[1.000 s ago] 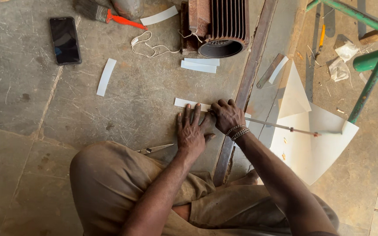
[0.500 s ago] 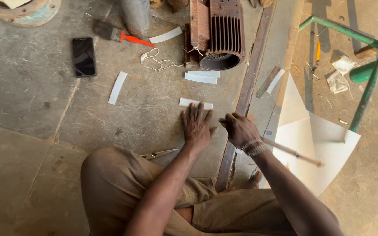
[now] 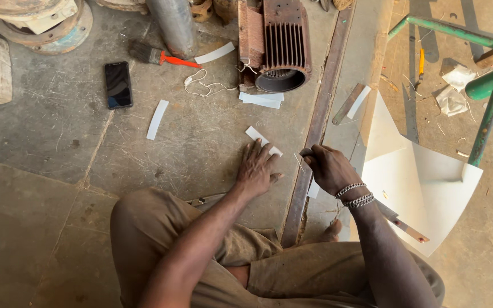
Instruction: The person sits on the floor cutting a white sheet into narrow strips with scissors and laying the strips out. The person then presses the strips around the rim of a rusty electric motor housing, wrapping the paper pieces onto the motor.
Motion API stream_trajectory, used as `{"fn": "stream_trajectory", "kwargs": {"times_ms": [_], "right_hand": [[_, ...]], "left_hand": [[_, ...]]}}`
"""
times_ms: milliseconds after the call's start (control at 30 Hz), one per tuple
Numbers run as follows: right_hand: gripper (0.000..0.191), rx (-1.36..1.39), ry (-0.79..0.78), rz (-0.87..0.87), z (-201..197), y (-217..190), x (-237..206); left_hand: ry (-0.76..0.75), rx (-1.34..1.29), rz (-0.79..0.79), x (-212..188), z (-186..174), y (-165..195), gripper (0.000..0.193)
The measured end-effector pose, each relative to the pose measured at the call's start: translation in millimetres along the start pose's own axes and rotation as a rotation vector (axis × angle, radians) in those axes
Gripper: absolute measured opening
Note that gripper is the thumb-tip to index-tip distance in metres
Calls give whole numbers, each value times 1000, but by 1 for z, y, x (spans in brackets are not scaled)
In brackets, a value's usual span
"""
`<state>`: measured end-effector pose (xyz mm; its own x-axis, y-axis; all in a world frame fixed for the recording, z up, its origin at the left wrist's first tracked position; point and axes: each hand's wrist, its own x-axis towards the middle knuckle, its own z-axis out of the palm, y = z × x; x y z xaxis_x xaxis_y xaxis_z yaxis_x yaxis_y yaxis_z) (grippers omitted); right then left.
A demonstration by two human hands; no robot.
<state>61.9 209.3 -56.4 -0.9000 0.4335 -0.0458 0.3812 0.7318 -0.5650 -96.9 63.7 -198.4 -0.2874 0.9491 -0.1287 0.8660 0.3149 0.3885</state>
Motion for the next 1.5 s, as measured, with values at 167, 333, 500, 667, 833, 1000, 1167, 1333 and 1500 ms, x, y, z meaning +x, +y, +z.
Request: {"fn": "stream_trajectory", "kwargs": {"times_ms": [167, 333, 500, 667, 833, 1000, 1167, 1333, 1500], "right_hand": [[21, 20, -2, 4, -9, 11, -5], [23, 29, 36, 16, -14, 18, -6], [24, 26, 35, 57, -19, 28, -11], [24, 60, 46, 28, -19, 35, -7], [24, 12, 32, 61, -16, 38, -2], [23, 11, 21, 45, -12, 41, -5], [24, 14, -34, 84, -8, 40, -2], [25, -25, -51, 63, -2, 40, -2], [27, -48, -101, 99, 8, 45, 4]], "left_hand": [[169, -56, -17, -9, 4, -9, 27], [255, -29, -446, 15, -13, 9, 69], [205, -71, -265, 28, -25, 9, 35], [245, -14, -129, 27, -15, 4, 43], [127, 143, -120, 1, 24, 36, 82], [61, 185, -174, -2, 24, 21, 93], [123, 155, -142, -5, 16, 9, 94], [152, 98, -106, -13, 18, 4, 97], [144, 150, -75, -14, 18, 1, 94]]}}
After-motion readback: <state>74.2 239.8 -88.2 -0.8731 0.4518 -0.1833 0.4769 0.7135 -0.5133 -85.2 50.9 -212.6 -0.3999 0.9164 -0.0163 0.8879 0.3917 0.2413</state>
